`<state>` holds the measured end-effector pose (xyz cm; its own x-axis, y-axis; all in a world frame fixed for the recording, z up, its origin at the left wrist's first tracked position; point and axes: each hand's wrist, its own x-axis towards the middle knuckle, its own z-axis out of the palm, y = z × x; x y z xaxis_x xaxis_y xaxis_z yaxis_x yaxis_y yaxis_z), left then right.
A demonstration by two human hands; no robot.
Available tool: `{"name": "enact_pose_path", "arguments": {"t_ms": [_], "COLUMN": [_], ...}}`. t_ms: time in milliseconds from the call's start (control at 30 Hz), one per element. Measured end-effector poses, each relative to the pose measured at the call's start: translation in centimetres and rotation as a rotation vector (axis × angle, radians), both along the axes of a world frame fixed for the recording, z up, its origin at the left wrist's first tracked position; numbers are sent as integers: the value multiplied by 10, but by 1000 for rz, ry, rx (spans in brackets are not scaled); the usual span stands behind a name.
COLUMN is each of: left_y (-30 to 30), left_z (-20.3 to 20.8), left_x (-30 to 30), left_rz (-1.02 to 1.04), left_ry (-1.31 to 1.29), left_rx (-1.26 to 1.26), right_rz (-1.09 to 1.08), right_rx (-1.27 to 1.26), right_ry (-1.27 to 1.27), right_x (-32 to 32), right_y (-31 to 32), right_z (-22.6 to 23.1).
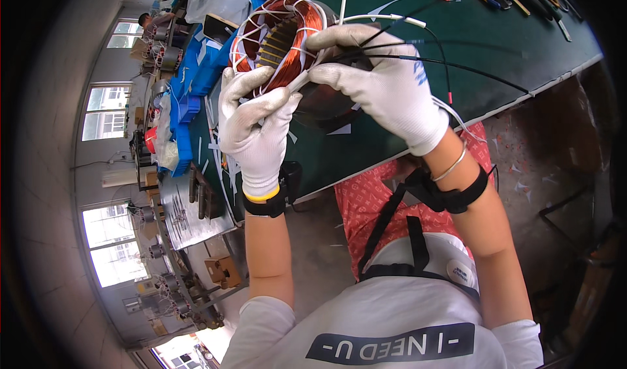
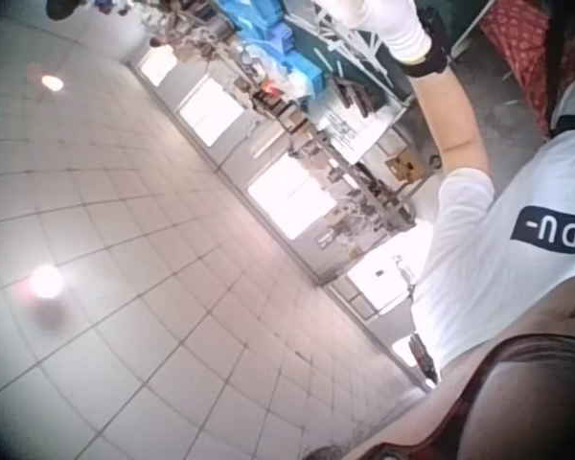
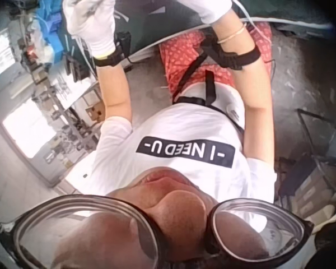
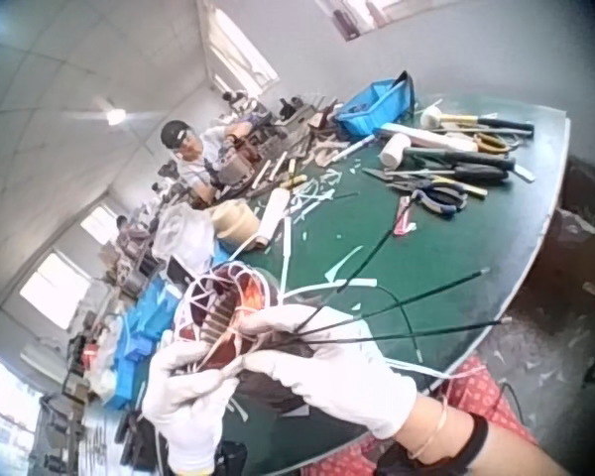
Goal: Tying and securing wires on a motor stator with cord.
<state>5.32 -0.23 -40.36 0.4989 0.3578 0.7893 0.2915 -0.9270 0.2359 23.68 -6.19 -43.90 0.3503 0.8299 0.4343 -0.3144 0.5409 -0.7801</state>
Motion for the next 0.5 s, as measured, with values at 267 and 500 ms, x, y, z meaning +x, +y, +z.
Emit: {"name": "enact_pose_path", "arguments": {"t_ms": [267, 500], "left_y": [3, 4], "left_z": [-3, -1], "left_x": [2, 7], "left_rz": [-6, 5], "left_ry": [-15, -32], "left_rx": [65, 98], "right_rz": [-99, 42], "right_rx": [33, 45], "right_ry": [-175, -167], "right_x": [7, 22], "right_y": [10, 14], "right_z": [-2, -6]}}
